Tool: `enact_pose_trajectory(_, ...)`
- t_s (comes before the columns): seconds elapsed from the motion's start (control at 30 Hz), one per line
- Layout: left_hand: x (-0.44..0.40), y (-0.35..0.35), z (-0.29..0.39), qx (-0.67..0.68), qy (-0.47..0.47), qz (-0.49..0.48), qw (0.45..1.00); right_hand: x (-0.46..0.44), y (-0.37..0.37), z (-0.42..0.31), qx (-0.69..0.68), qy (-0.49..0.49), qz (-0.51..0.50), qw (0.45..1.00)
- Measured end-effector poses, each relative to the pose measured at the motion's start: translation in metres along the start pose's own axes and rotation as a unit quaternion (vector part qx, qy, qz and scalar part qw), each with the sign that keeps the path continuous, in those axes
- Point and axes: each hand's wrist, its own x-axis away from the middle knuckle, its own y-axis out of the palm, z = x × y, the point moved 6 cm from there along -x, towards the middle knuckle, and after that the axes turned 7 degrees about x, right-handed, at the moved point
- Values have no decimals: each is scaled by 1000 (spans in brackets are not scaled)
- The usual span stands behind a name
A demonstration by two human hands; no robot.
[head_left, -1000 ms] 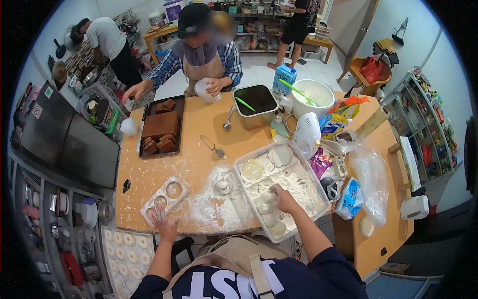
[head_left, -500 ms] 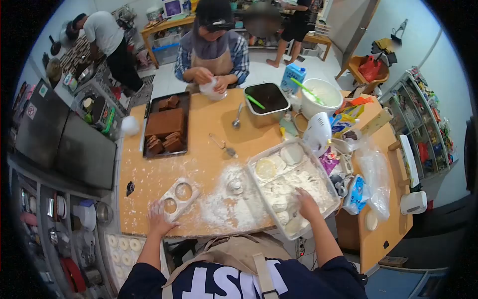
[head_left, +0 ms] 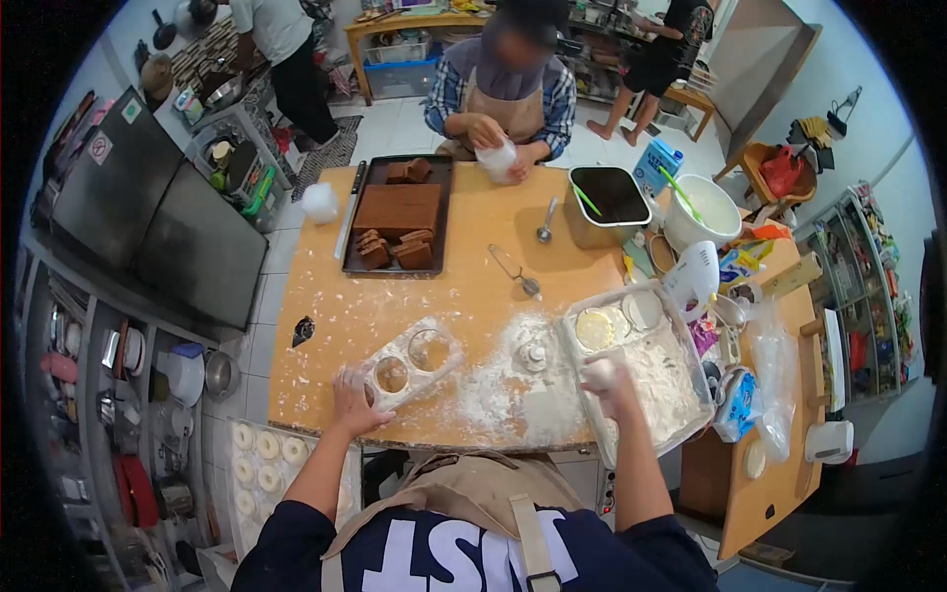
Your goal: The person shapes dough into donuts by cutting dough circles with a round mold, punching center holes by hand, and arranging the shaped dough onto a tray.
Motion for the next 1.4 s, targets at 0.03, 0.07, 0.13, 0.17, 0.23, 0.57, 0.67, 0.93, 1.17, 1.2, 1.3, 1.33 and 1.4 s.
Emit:
enact_pose_trajectory(0.03,2,-2,-1,-5,-2,-1,1000,-5,33,-8,119,-17,-40,992)
enact_pose_trajectory(0.07,4,-6,1,-7,10,6,1000,-13,63,-2,287,-112,-75,948)
enact_pose_trajectory(0.13,8,-12,2,-9,34,19,999,-28,120,29,464,-218,-163,843)
enact_pose_trajectory(0.17,9,-14,2,-4,37,19,999,-29,142,40,483,-231,-218,816)
enact_pose_trajectory(0.23,10,-19,1,6,44,13,999,-32,154,39,551,-241,-185,778)
enact_pose_trajectory(0.57,-2,26,52,-31,115,-132,984,-55,86,7,589,-242,55,769)
enact_pose_trajectory(0.67,-8,64,80,-70,189,-185,962,-31,70,-38,502,-280,128,808)
enact_pose_trajectory(0.93,-25,99,147,-93,261,-206,939,33,45,-63,422,-254,170,853)
enact_pose_trajectory(1.17,-29,98,133,-97,254,-213,939,42,92,-29,450,-212,55,866)
enact_pose_trajectory(1.2,-29,99,129,-109,250,-213,938,41,101,-25,457,-217,50,861)
enact_pose_trajectory(1.3,-30,107,121,-115,243,-212,940,33,117,-19,459,-216,23,861)
enact_pose_trajectory(1.33,-30,108,120,-94,244,-212,942,30,121,-17,457,-213,11,863)
enact_pose_trajectory(1.4,-30,108,122,-81,240,-221,942,26,127,-21,475,-237,13,847)
